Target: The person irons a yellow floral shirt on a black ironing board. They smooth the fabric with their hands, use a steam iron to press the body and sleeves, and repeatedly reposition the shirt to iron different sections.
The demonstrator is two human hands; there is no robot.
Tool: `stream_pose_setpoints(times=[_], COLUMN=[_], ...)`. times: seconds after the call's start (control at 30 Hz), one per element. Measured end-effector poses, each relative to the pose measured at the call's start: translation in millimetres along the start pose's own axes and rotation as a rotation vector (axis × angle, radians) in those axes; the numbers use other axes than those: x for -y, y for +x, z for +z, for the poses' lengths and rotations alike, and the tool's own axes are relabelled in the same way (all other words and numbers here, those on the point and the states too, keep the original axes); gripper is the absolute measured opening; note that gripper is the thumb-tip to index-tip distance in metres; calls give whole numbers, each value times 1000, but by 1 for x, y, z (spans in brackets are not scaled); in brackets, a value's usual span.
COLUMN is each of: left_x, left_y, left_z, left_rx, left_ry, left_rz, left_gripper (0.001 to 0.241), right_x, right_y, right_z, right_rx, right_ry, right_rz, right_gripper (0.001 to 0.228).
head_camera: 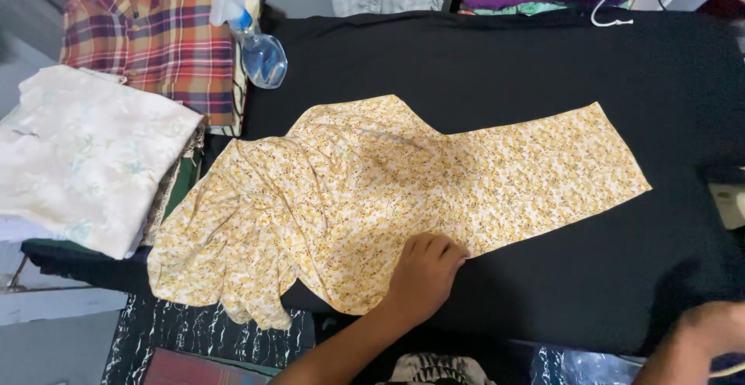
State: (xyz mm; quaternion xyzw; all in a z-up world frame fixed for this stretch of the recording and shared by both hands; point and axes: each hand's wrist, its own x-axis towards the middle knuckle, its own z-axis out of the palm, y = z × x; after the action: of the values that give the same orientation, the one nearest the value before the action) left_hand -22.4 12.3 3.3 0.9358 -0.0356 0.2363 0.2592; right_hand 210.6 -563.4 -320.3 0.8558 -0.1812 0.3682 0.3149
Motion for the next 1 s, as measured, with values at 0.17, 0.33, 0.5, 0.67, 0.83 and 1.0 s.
stream_pose_setpoints(times=[0.17,0.33,0.5,0.67,0.83,1.0], left_x=[6,10,4,-9,-24,-62], left_y=[6,17,40,91,127,165], left_z=[11,0,-26,-71,-102,-159], left_rx=[44,129,332,514,42,27], left_ry=[-37,-191,-154,-223,-342,-442], left_rz=[-44,-124,-326,-422,-243,-311], left_gripper=[17,23,22,29,23,22], right_x=[20,29,38,57,72,92], right_y=[137,111,101,93,113,112], right_z=[-366,-431,-479,-517,-583,-617], right_rx=[-19,375,644,899,1099,1147], right_ry=[1817,1870,1927,1914,1902,1761], right_rz=[174,71,-5,-468,-729,-892], right_gripper=[7,6,12,14,59,99])
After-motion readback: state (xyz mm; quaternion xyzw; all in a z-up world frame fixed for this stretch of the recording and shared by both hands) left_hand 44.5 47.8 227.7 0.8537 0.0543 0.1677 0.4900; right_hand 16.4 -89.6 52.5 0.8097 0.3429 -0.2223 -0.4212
